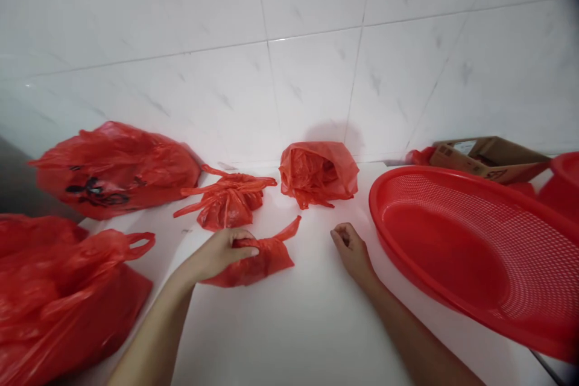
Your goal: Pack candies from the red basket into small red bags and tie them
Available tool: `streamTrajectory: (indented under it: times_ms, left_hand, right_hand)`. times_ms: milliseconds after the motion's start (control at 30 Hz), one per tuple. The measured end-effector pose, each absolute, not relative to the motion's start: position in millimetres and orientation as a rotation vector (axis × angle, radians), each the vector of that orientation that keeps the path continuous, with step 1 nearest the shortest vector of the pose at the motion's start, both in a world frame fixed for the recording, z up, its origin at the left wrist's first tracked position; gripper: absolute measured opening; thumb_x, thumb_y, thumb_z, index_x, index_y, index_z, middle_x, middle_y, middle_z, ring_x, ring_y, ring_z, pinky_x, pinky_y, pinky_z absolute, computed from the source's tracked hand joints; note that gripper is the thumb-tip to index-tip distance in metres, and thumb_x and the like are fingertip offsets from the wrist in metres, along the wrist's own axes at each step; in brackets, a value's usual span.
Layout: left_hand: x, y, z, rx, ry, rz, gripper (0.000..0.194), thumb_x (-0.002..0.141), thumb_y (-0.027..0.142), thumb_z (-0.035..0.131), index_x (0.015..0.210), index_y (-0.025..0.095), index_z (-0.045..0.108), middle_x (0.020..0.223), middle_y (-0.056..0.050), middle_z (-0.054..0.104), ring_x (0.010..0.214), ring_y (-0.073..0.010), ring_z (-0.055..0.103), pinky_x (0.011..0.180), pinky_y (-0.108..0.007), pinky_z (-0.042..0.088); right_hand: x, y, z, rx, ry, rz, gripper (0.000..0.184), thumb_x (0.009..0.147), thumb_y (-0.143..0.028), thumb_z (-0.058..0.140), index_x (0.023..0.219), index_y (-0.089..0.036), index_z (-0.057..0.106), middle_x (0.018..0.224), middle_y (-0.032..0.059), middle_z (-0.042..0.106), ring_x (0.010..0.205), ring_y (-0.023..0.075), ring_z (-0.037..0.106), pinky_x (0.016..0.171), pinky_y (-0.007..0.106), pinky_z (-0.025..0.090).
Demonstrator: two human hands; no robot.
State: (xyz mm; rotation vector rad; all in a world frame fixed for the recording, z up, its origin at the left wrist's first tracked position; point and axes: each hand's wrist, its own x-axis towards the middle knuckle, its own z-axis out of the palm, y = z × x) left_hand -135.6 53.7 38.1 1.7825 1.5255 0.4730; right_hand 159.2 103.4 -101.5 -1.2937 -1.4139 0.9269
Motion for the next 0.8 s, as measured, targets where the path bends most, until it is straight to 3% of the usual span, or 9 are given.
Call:
streamTrajectory:
  times_ms: [267, 333, 433, 500, 633, 800]
  left_hand:
    - [-199.6, 81.7, 50.7, 1.918, 1.885, 0.439, 0.026, 0.074, 0.051, 0.065, 0.085, 0.029, 0.074, 0.089, 0.000, 0.072, 0.084, -0.0234, 0.066, 0.079, -0.030, 0.048]
    - [-205.3, 88.9, 49.1, 1.993, 2.115, 0.448, 0.026, 0.075, 0.049, 0.064, 0.088, 0.029, 0.074, 0.096, -0.004, 0.071, 0.095, -0.0300, 0.063, 0.091, -0.042, 0.044]
    - [-196.8, 92.6, 40.4, 1.995, 2.385, 0.550, 0.031, 0.081, 0.043, 0.059, 0.102, 0.024, 0.071, 0.115, -0.015, 0.062, 0.115, -0.0413, 0.051, 0.101, -0.067, 0.022]
    - [-178.4, 89.1, 30.4, 2.030, 2.423, 0.608, 0.031, 0.086, 0.040, 0.054, 0.109, 0.025, 0.068, 0.124, -0.015, 0.057, 0.120, -0.0389, 0.047, 0.103, -0.070, 0.014]
    - [-120.8, 72.4, 6.2, 2.293, 2.137, 0.623, 0.023, 0.088, 0.036, 0.055, 0.107, 0.030, 0.067, 0.128, -0.009, 0.055, 0.123, -0.0305, 0.047, 0.108, -0.064, 0.016]
    - [-62.6, 53.1, -13.7, 2.464, 1.747, 0.640, 0.022, 0.090, 0.034, 0.053, 0.110, 0.034, 0.064, 0.133, -0.008, 0.050, 0.126, -0.0293, 0.045, 0.106, -0.067, 0.018]
  right_hand:
    - [157.6, 100.3, -99.5, -1.339, -1.474, 0.917, 0.027, 0.087, -0.049, 0.050, 0.082, -0.022, 0.047, 0.066, -0.0038, 0.044, 0.056, 0.0117, 0.037, 0.053, 0.023, 0.030]
    - [157.5, 99.3, -99.1, -1.349, -1.488, 0.916, 0.027, 0.087, -0.049, 0.050, 0.082, -0.022, 0.047, 0.064, -0.0044, 0.043, 0.055, 0.0115, 0.037, 0.052, 0.023, 0.029]
    - [158.2, 100.3, -100.2, -1.361, -1.505, 0.911, 0.026, 0.087, -0.048, 0.049, 0.082, -0.022, 0.047, 0.063, -0.0045, 0.043, 0.054, 0.0114, 0.037, 0.052, 0.023, 0.029]
    - [158.1, 103.1, -102.1, -1.367, -1.516, 0.905, 0.025, 0.087, -0.047, 0.050, 0.081, -0.022, 0.048, 0.062, -0.0047, 0.043, 0.054, 0.0111, 0.037, 0.051, 0.023, 0.030]
    - [151.3, 97.9, -94.6, -1.376, -1.538, 0.898, 0.024, 0.086, -0.044, 0.050, 0.082, -0.021, 0.049, 0.062, -0.0048, 0.045, 0.054, 0.0106, 0.039, 0.051, 0.022, 0.031]
    - [156.4, 37.9, -19.5, -1.037, -1.892, 0.846, 0.015, 0.092, -0.025, 0.046, 0.086, -0.019, 0.058, 0.070, -0.0007, 0.057, 0.062, 0.0103, 0.051, 0.058, 0.021, 0.042]
